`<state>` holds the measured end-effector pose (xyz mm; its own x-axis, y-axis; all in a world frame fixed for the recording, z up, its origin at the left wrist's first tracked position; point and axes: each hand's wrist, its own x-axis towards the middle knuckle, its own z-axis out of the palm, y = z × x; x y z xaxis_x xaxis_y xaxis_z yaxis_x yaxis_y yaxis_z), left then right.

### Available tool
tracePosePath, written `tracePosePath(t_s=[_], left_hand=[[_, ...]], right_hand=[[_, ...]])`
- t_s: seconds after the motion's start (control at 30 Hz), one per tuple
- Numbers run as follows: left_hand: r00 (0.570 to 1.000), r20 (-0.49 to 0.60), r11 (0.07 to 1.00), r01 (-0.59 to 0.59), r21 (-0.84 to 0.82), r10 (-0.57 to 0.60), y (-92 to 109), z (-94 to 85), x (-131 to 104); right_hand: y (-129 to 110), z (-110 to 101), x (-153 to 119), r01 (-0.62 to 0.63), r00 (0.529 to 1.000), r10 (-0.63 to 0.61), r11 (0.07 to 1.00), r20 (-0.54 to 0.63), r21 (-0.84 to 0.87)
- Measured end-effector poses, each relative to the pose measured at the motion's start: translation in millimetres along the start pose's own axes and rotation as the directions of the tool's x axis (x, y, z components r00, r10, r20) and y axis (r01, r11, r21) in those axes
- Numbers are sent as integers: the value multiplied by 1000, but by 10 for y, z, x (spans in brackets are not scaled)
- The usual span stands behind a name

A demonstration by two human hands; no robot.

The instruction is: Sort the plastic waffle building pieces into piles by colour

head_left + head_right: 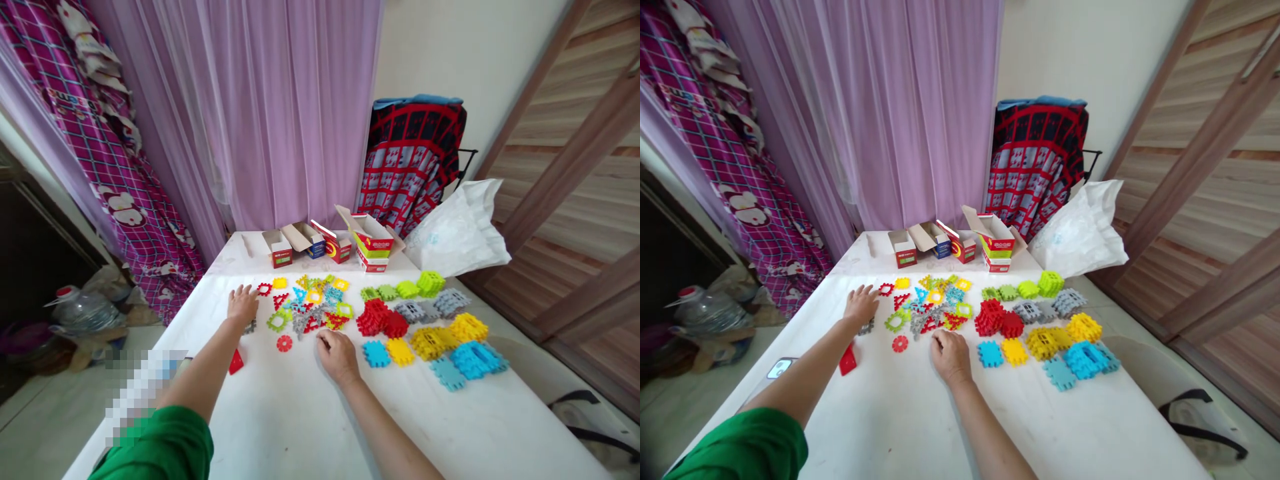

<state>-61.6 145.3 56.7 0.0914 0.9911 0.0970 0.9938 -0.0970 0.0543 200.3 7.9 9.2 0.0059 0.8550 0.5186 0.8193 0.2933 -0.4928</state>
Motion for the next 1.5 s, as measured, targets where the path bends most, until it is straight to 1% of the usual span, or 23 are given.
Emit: tracePosePath(t_s=[0.1, 0.2, 0.3, 0.4, 0.53, 0.67, 0.73, 0.8, 0.83, 0.9, 0.93, 0.97, 1.03, 1.07, 1.13, 1.2, 1.27, 1.3, 1.33, 1.37, 1.43, 1.47, 1.5], left_hand=[[998, 33, 999, -54, -1, 54, 14, -64, -42], [994, 82, 997, -73, -9, 73, 39, -129, -84], [994, 91, 998, -60, -14, 61, 63, -164, -131], [997, 70, 1000, -8, -28, 10, 73, -181, -177], [994, 8, 992, 109, -66, -108, 24, -228, -209], [981, -101, 980, 155, -125, -168, -10, -270, -303], [973, -150, 977, 150, -154, -173, 51, -223, -431], [970, -195, 974, 109, -196, -148, 177, -101, -614], [967, -225, 971, 71, -226, -123, 256, -15, -716], [926, -374, 927, -100, -361, -46, 416, 176, -911], [907, -420, 900, -169, -403, -18, 484, 266, -993], [894, -448, 875, -203, -439, -17, 539, 338, -1060], [886, -455, 834, -184, -520, -87, 597, 406, -1148], [881, -454, 816, -163, -555, -132, 602, 394, -1174], [858, -473, 783, -151, -603, -199, 565, 284, -1201], [822, -535, 764, -214, -608, -196, 474, 112, -1206], [780, -601, 759, -283, -586, -173, 331, -35, -1196], [760, -617, 754, -280, -594, -203, 246, -74, -1190], [746, -608, 740, -242, -627, -271, 157, -82, -1184], [736, -565, 706, -169, -687, -373, 74, -60, -1181], [715, -397, 573, 6, -820, -575, -52, 57, -1179], [712, -304, 493, 68, -867, -632, -83, 134, -1176], [716, -232, 421, 95, -902, -658, -91, 210, -1167]], right_hand=[[5, 5, 2, 0, 1000, 0, 1000, 10, -3], [5, 3, 1, -9, 1000, 9, 1000, 19, -8], [-1, -7, 4, -12, 1000, 12, 1000, 23, -18], [-11, -18, 12, -16, 999, 16, 1000, 30, -24], [-18, -16, 21, -26, 999, 26, 999, 40, -19], [-13, -9, 21, -37, 998, 38, 999, 52, -29], [-11, -12, 20, -45, 997, 46, 998, 57, -34], [-10, -16, 18, -44, 997, 46, 999, 57, -31], [-10, -18, 16, -41, 998, 43, 999, 55, -27], [-9, -18, 11, -34, 998, 35, 999, 49, -20], [-7, -17, 8, -33, 998, 34, 999, 46, -18], [-5, -15, 6, -32, 998, 33, 999, 44, -19], [2, -10, 0, -29, 998, 31, 999, 46, -26], [6, -8, -3, -26, 998, 28, 999, 49, -30], [16, -4, -7, -21, 998, 23, 999, 54, -37], [29, 1, -10, -18, 998, 20, 999, 62, -43], [43, 7, -12, -14, 997, 18, 998, 72, -56], [49, 10, -13, -12, 997, 17, 998, 76, -63], [55, 14, -13, -10, 997, 15, 998, 78, -70], [59, 17, -13, -7, 997, 13, 997, 78, -74], [61, 22, -12, -2, 997, 8, 997, 75, -77], [60, 24, -12, -1, 997, 7, 997, 72, -76], [57, 24, -12, 0, 997, 6, 997, 71, -75]])
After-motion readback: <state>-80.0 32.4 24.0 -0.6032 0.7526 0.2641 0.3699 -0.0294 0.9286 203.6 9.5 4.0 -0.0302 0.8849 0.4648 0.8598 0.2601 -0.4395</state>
